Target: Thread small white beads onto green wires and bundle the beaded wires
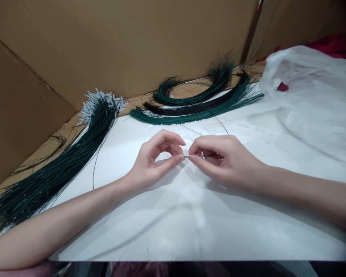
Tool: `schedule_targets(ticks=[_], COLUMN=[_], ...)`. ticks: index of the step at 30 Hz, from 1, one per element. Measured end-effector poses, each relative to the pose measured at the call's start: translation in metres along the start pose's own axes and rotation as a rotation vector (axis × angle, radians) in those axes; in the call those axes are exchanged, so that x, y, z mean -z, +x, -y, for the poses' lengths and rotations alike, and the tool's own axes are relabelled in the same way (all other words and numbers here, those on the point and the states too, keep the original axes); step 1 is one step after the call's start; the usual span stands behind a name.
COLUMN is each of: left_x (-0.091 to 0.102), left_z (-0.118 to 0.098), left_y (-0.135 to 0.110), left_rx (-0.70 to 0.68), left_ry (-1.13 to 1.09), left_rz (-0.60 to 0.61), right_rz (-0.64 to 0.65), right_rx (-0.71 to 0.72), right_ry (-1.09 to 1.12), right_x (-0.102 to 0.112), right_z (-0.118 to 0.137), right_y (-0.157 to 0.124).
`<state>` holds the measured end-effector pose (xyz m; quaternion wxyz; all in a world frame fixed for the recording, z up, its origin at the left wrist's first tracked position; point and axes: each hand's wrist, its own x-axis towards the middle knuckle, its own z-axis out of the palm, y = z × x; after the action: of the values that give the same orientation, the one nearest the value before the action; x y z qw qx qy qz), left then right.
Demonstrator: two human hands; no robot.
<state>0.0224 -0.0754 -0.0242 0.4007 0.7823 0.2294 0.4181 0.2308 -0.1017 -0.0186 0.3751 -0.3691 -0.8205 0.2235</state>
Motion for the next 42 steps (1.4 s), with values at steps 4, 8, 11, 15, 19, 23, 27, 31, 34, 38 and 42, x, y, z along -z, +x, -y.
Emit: schedule_targets(ticks=[4, 8, 11, 15, 19, 23, 27, 31, 34, 38, 42], left_x=[0.0, 0.0, 0.001, 0.007, 0.017, 0.024, 0.024, 0.023, 0.024, 0.026, 0.021], left_z=[-0.001, -0.002, -0.001, 0.003, 0.012, 0.023, 0.033, 0.038, 0.037, 0.024, 0.009], left_y=[0.0, -0.001, -0.001, 0.006, 0.022, 0.034, 0.04, 0.044, 0.045, 0.038, 0.02], left_rx=[0.005, 0.037, 0.096, 0.113, 0.098, 0.037, 0.004, -0.009, -0.04, -0.064, 0.108], left_ry=[-0.006, -0.027, -0.041, 0.096, 0.437, 0.67, 0.752, 0.796, 0.801, 0.611, 0.207], left_rz=[-0.009, -0.009, -0.038, -0.121, -0.031, 0.025, 0.041, 0.058, 0.092, 0.148, 0.139], right_rz=[-0.002, -0.007, -0.009, -0.015, -0.01, 0.0, 0.009, 0.011, 0.005, -0.013, -0.023], right_rx=[-0.006, -0.007, -0.006, -0.002, -0.014, -0.041, -0.053, -0.054, -0.053, -0.05, -0.027], right_ry=[0.006, 0.007, 0.008, 0.017, 0.015, -0.003, -0.007, 0.0, 0.002, 0.001, 0.01], right_x=[0.0, 0.0, 0.001, 0.0, 0.0, 0.001, 0.001, 0.001, 0.001, 0.002, 0.002], right_z=[0.001, 0.001, 0.0, -0.001, -0.002, -0.001, -0.002, -0.001, 0.0, 0.002, 0.003], right_y=[0.0, 0.0, 0.001, 0.0, -0.001, 0.0, 0.001, 0.0, -0.001, 0.0, 0.0])
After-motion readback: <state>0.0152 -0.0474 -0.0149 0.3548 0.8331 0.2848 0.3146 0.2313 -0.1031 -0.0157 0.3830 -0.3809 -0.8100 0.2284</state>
